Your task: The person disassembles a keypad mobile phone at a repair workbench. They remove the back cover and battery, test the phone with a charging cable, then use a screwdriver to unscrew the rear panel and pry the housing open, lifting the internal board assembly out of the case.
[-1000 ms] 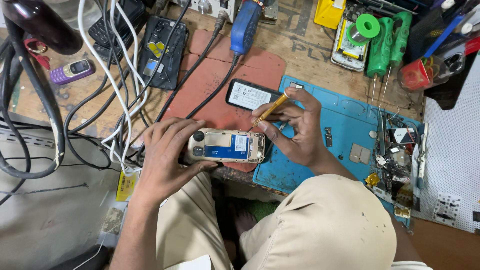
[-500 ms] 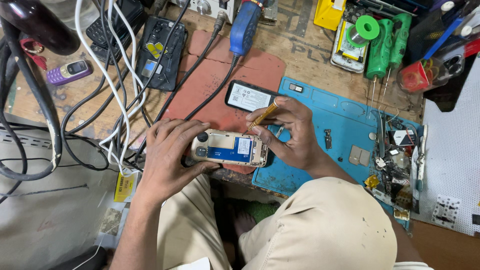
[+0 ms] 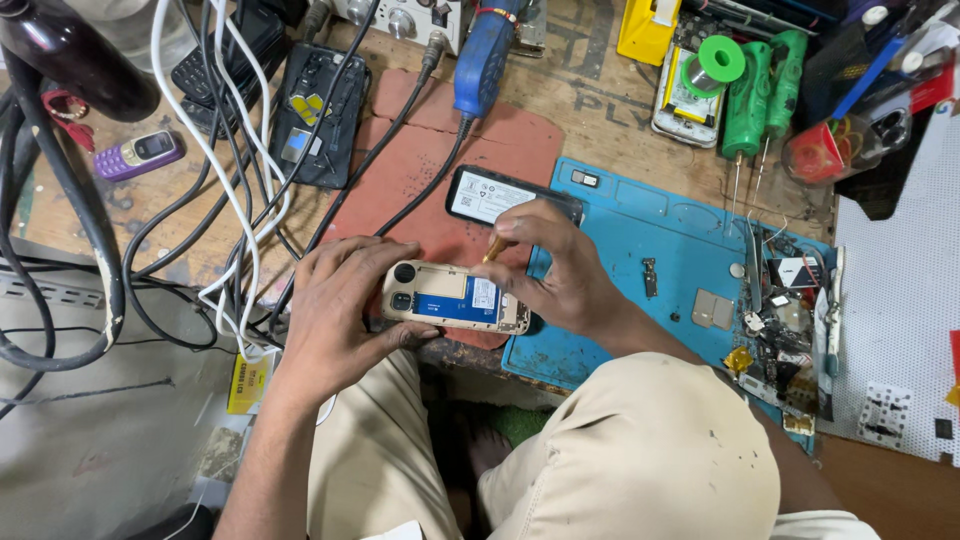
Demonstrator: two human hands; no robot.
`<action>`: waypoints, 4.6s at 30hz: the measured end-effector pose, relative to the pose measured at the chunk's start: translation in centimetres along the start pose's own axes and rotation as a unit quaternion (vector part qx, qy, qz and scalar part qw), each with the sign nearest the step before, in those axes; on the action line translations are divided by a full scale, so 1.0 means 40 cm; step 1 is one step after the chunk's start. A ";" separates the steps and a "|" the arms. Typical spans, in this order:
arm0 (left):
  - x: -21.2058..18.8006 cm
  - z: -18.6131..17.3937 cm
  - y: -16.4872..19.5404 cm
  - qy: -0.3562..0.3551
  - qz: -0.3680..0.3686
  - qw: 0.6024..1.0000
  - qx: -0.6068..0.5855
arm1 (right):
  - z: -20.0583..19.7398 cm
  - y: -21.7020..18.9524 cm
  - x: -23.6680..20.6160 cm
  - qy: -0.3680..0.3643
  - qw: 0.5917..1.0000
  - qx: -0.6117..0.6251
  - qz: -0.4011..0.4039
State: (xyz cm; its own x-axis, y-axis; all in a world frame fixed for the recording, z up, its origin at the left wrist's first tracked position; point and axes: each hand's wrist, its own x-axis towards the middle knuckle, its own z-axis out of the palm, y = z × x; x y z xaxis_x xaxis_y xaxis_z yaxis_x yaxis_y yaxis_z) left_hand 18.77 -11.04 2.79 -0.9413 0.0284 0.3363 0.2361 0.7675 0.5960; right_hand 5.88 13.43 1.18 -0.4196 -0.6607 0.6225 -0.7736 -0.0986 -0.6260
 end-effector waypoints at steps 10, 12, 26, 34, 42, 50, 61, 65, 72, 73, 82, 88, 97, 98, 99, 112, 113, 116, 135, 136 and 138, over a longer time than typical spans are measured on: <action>-0.007 0.006 -0.004 0.010 0.031 0.999 0.000 | 0.006 0.004 -0.014 0.021 0.998 0.048 0.029; -0.007 0.006 -0.007 0.012 0.033 0.999 0.001 | 0.010 0.013 -0.019 0.023 0.995 0.080 0.054; -0.013 0.005 -0.010 0.006 0.033 0.999 0.003 | 0.020 0.014 -0.015 0.022 0.988 0.139 0.054; -0.007 0.009 -0.006 0.005 0.038 0.999 0.021 | 0.015 0.016 -0.021 0.021 0.992 0.114 0.055; -0.007 0.013 -0.005 0.009 0.037 0.999 0.019 | 0.004 0.012 0.011 0.008 0.994 0.102 0.040; -0.049 0.025 0.085 0.180 0.040 0.982 -0.049 | 0.008 0.009 0.000 0.021 0.988 0.137 0.064; 0.065 0.138 0.470 0.153 0.084 0.778 -0.604 | 0.009 0.049 -0.060 0.015 0.922 0.356 0.154; 0.087 0.140 0.499 0.149 0.090 0.771 -0.613 | 0.000 0.039 -0.051 0.022 0.994 0.102 0.045; 0.083 0.135 0.510 0.144 0.094 0.778 -0.604 | 0.004 0.014 -0.030 0.027 0.993 0.100 0.057; 0.087 0.138 0.504 0.143 0.090 0.779 -0.603 | 0.001 0.014 -0.031 0.023 0.992 0.103 0.062; 0.076 0.141 0.511 0.128 0.081 0.794 -0.589 | -0.002 0.025 -0.040 0.018 0.994 0.090 0.059; 0.082 0.135 0.516 0.120 0.096 0.793 -0.589 | -0.011 0.018 -0.035 0.008 0.995 0.079 0.052; 0.068 0.125 0.451 0.125 0.133 0.842 -0.508 | 0.000 0.014 -0.044 0.045 0.996 0.063 0.038; 0.059 0.119 0.435 0.136 0.147 0.858 -0.474 | 0.002 0.015 -0.041 0.048 0.998 0.040 0.027; 0.056 0.099 0.382 0.147 0.156 0.888 -0.407 | 0.000 0.015 -0.037 0.051 0.998 0.015 0.015; -0.035 0.039 -0.006 0.032 0.024 0.994 0.098 | 0.011 0.008 -0.007 0.030 0.996 0.079 0.022; -0.038 0.043 -0.007 0.029 0.017 0.995 0.093 | 0.010 0.008 -0.006 0.026 0.995 0.091 0.041; -0.039 0.044 -0.010 0.030 0.012 0.996 0.080 | 0.006 0.007 -0.003 0.012 0.997 0.072 0.015; -0.044 0.045 -0.025 0.041 0.006 0.996 0.075 | 0.000 0.009 -0.021 0.022 0.983 0.165 0.072; -0.044 0.047 -0.025 0.044 0.005 0.996 0.075 | 0.000 0.011 -0.021 0.029 0.985 0.157 0.067; -0.043 0.047 -0.025 0.047 0.005 0.996 0.074 | -0.008 0.017 -0.021 0.074 0.985 0.144 0.069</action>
State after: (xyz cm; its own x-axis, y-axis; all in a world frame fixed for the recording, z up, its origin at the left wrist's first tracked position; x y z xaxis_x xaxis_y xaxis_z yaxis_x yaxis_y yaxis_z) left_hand 19.70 -10.66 0.23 -0.9105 -0.0178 0.4132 0.2010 0.8541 0.4797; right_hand 5.56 14.15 0.41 -0.5913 -0.5696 0.5708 -0.5475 -0.2362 -0.8028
